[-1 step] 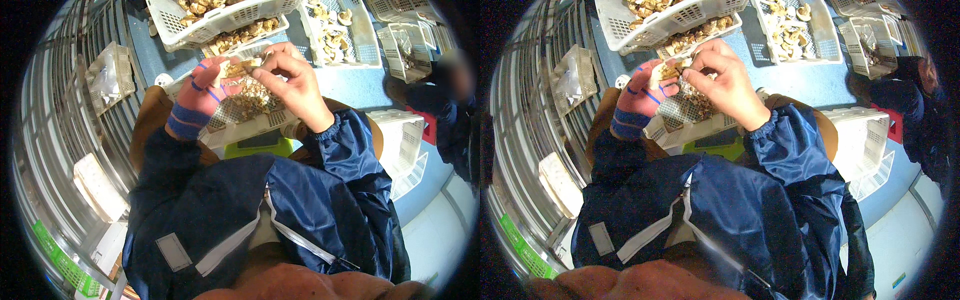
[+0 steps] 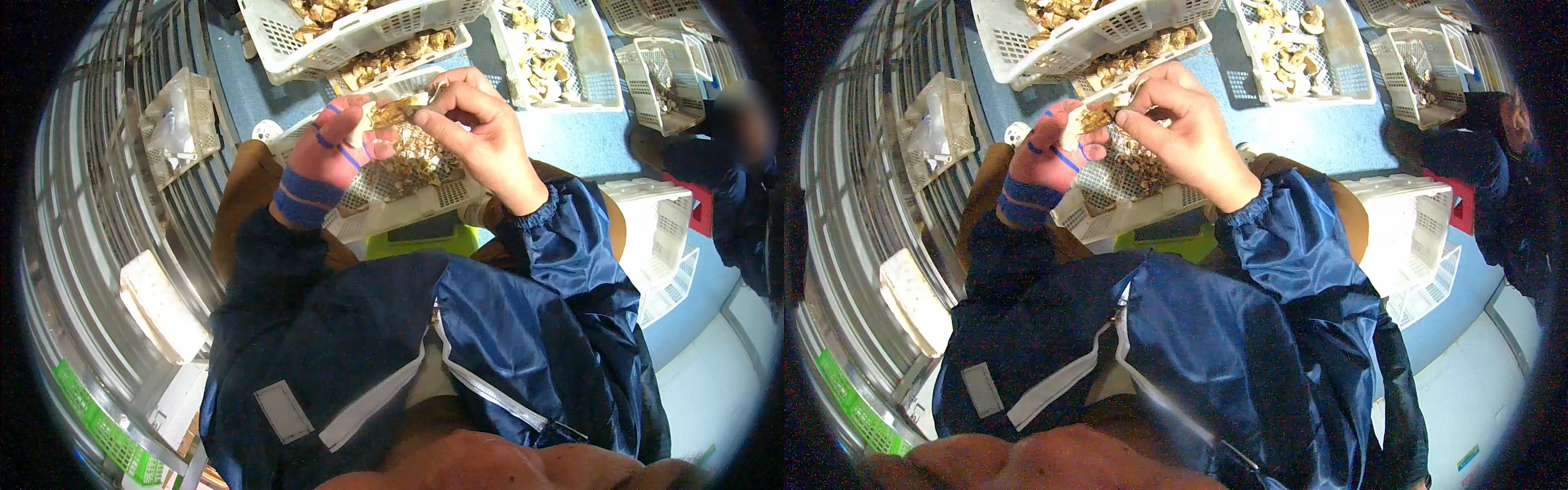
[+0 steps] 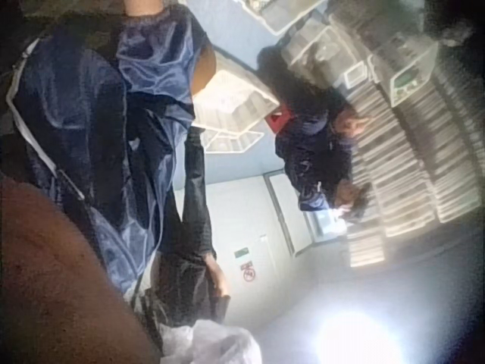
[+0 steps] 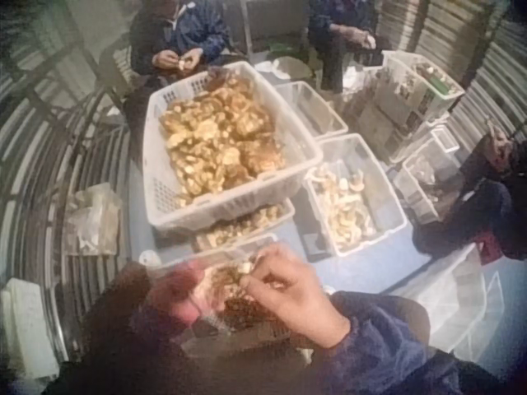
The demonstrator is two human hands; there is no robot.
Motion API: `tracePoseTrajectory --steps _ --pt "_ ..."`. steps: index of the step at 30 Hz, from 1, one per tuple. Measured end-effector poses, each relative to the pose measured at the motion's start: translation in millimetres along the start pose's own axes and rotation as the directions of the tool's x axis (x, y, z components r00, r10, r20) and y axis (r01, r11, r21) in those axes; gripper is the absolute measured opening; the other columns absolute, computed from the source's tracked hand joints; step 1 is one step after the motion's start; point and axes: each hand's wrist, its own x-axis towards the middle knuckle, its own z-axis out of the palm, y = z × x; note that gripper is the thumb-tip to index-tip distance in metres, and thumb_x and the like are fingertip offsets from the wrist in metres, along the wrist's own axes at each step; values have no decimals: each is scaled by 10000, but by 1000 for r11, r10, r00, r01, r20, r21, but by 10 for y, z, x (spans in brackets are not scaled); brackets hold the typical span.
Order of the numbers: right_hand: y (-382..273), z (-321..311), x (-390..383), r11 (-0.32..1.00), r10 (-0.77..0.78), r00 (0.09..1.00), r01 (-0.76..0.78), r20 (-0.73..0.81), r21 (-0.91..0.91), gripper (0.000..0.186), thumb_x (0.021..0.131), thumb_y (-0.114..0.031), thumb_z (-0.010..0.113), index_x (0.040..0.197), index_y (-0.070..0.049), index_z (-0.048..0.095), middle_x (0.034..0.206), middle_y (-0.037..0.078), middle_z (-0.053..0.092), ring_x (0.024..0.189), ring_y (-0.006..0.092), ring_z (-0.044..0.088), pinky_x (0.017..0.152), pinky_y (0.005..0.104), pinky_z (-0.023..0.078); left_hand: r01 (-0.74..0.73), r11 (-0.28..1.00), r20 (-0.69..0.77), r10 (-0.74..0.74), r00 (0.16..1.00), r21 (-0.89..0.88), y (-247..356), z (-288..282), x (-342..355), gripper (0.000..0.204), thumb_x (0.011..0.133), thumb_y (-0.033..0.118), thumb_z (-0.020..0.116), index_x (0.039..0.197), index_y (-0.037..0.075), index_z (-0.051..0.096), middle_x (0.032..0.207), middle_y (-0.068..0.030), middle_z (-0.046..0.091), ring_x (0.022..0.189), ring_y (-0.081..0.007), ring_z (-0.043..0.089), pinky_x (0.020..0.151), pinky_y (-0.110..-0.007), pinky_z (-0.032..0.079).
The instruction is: The person sits and repeatedly picks up mushrooms from a white basket, peels off the outer layers by hand, and places the cleaned pieces into a separate basket. The process is continuous and repetitive.
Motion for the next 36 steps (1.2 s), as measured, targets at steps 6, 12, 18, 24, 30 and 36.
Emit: tracePoseTrajectory --steps 6,12,18,24,30,36 --pt "-64 -45 15 992 -94 995 90 -42 -86 130 839 -77 776 840 -20 660 1047 94 625 885 192 638 736 299 526 19 953 -77 5 997 304 23 245 -83 475 963 110 627 1411 76 471 1227 -79 590 903 -176 611 699 -296 511" --pt "-74 170 -110 940 -235 967 251 98 -230 137 854 -139 746 871 -32 662 1043 129 638 939 325 653 815 398 544 -222 719 154 161 975 658 -82 191 -106 549 964 -16 549 1485 86 408 1176 -58 595 802 -127 573 580 -232 433" --pt "-36 143 -76 945 -217 969 238 118 -223 133 859 -128 729 877 -21 652 1052 145 636 962 341 652 805 405 541 142 990 -15 -141 990 15 -59 209 -52 540 1047 319 502 1540 137 379 1144 -34 620 817 -151 597 582 -261 440" --pt "0 166 -88 934 -219 972 234 84 -271 143 869 -119 707 850 -10 616 899 171 640 844 378 657 721 431 539 161 937 -151 -118 981 310 -27 364 -66 704 1000 598 465 1529 135 421 1158 -50 643 798 -175 633 584 -284 465" --pt "17 143 -98 906 -221 975 215 25 -365 102 862 -84 684 870 -8 617 840 182 626 777 400 642 677 450 529 161 954 -146 -127 981 252 -67 279 -61 650 1006 541 474 1526 154 427 1160 -65 648 769 -188 640 554 -289 465" --pt "46 -204 116 901 -228 949 122 -218 -416 76 859 -67 701 893 -7 671 876 175 677 802 354 684 703 390 543 226 971 -109 -233 966 -73 -29 150 -34 543 993 480 507 1448 184 489 1274 -150 648 777 -245 662 533 -321 458"
